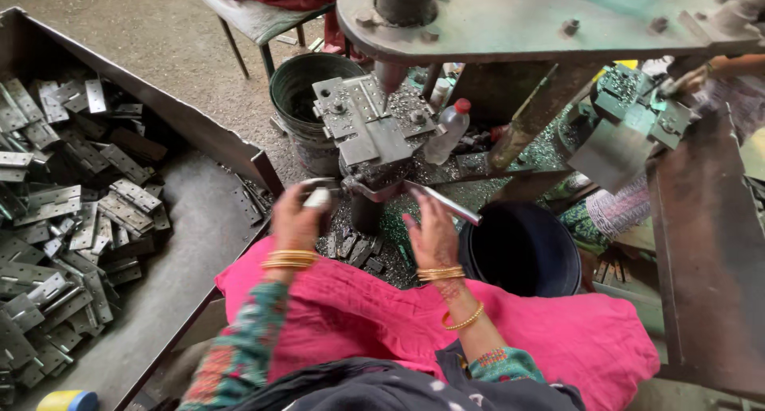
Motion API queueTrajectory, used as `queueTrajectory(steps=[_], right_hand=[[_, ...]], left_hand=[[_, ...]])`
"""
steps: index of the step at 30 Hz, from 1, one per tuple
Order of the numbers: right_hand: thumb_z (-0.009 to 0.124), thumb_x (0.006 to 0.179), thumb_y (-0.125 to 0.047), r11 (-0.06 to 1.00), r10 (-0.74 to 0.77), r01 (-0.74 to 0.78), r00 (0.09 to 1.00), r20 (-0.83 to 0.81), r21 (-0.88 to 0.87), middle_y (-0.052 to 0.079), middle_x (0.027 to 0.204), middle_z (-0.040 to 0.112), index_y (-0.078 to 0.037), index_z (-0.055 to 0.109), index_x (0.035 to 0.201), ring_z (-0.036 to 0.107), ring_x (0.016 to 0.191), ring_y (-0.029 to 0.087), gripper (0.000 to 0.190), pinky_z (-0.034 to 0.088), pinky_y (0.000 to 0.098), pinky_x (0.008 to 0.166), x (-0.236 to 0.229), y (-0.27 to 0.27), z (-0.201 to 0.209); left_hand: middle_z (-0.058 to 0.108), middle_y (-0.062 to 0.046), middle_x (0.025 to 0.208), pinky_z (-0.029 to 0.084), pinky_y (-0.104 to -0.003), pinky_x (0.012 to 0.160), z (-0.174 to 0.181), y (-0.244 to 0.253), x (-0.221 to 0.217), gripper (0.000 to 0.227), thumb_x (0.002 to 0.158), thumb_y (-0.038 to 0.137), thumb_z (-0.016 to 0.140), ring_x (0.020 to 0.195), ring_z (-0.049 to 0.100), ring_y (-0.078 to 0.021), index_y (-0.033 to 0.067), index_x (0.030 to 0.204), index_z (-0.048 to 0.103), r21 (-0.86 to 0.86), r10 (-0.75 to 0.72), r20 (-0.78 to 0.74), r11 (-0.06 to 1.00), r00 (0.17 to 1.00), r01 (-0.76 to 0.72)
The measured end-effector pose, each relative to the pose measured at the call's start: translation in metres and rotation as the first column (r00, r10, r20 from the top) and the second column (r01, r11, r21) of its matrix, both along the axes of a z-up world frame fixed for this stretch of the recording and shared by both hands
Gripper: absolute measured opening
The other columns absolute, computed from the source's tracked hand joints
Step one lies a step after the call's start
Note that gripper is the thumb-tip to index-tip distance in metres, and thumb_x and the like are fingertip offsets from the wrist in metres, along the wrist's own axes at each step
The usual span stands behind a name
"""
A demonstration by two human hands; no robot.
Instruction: The person sits on the floor and operates a manual metal punching machine. They pick up small metal plates from a nearby bin, place them under the punch, and pull a lever to create holes. Finished plates are tossed into a pile on the floor.
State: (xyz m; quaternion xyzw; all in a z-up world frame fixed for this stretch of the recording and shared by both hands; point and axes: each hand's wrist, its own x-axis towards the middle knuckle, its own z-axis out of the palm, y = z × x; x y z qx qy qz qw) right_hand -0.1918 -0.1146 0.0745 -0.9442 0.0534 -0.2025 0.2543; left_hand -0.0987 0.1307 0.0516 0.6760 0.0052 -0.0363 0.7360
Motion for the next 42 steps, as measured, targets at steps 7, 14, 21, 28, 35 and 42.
queueTrajectory(steps=[7, 14, 21, 28, 35, 42], right_hand=[[0.072, 0.091, -0.017, 0.953, 0.059, -0.038, 0.996, -0.06, 0.301, 0.023, 0.121, 0.067, -0.001, 0.052, 0.142, 0.068, 0.106, 0.04, 0.057, 0.055, 0.0437, 0.087, -0.016, 0.008, -0.022], [0.06, 0.102, -0.002, 0.267, 0.438, -0.18, 0.898, 0.047, 0.947, 0.013, 0.117, 0.071, 0.006, 0.058, 0.137, 0.068, 0.102, 0.016, 0.036, 0.058, 0.0317, 0.089, 0.007, -0.04, -0.11], [0.059, 0.095, -0.001, 0.154, 0.192, -0.113, 0.978, 0.082, 0.982, 0.007, 0.122, 0.07, -0.001, 0.054, 0.137, 0.069, 0.109, 0.013, 0.042, 0.056, 0.0268, 0.099, 0.016, -0.044, -0.174], [0.058, 0.103, -0.01, 0.097, 0.252, -0.045, 0.968, 0.019, 0.994, 0.008, 0.11, 0.073, 0.001, 0.062, 0.133, 0.071, 0.094, 0.018, 0.032, 0.057, 0.0369, 0.087, 0.01, -0.055, -0.1], [0.065, 0.099, -0.017, 0.984, -0.143, 0.127, 0.982, 0.123, 0.125, 0.015, 0.112, 0.073, -0.008, 0.067, 0.13, 0.069, 0.102, 0.032, 0.033, 0.054, 0.0439, 0.09, -0.003, -0.071, -0.011], [0.072, 0.088, -0.015, 0.952, -0.241, 0.224, 0.968, -0.063, -0.21, 0.015, 0.117, 0.067, -0.009, 0.067, 0.123, 0.065, 0.103, 0.038, 0.036, 0.052, 0.0479, 0.089, -0.004, -0.074, -0.027]], left_hand=[[0.074, -0.012, 0.113, 0.053, -0.032, 0.089, 0.011, -0.135, -0.052, 0.037, 0.099, 0.012, 0.063, 0.104, 0.068, -0.0154, 0.0028, 0.135, 0.063, 0.303, -0.14, 0.17, 0.949, 0.975, 0.083], [0.076, -0.005, 0.098, 0.055, -0.029, 0.069, -0.017, -0.104, -0.013, 0.037, 0.09, 0.012, 0.072, 0.076, 0.067, -0.0126, -0.0029, 0.124, 0.07, -0.088, -0.32, -0.247, 0.947, 0.915, 0.308], [0.073, -0.015, 0.115, 0.056, -0.041, 0.078, 0.013, -0.095, -0.038, 0.064, 0.083, 0.009, 0.072, 0.097, 0.072, -0.0315, 0.0034, 0.144, 0.053, 0.594, -0.165, 0.206, 0.804, 0.965, 0.01], [0.066, -0.021, 0.135, 0.057, -0.045, 0.085, 0.045, -0.098, -0.057, 0.054, 0.09, 0.006, 0.059, 0.105, 0.071, -0.0363, 0.0129, 0.143, 0.057, 0.816, -0.568, 0.302, 0.569, 0.765, 0.1], [0.061, -0.019, 0.142, 0.053, -0.041, 0.104, 0.03, -0.145, 0.028, 0.039, 0.097, 0.009, 0.052, 0.129, 0.062, -0.0347, 0.0042, 0.134, 0.063, 0.775, -0.411, 0.623, 0.44, 0.666, -0.453], [0.058, -0.025, 0.138, 0.046, -0.045, 0.103, 0.004, -0.187, 0.041, 0.048, 0.089, 0.023, 0.054, 0.127, 0.058, -0.0374, -0.0046, 0.128, 0.061, 0.799, -0.445, 0.555, 0.05, 0.702, -0.6]])
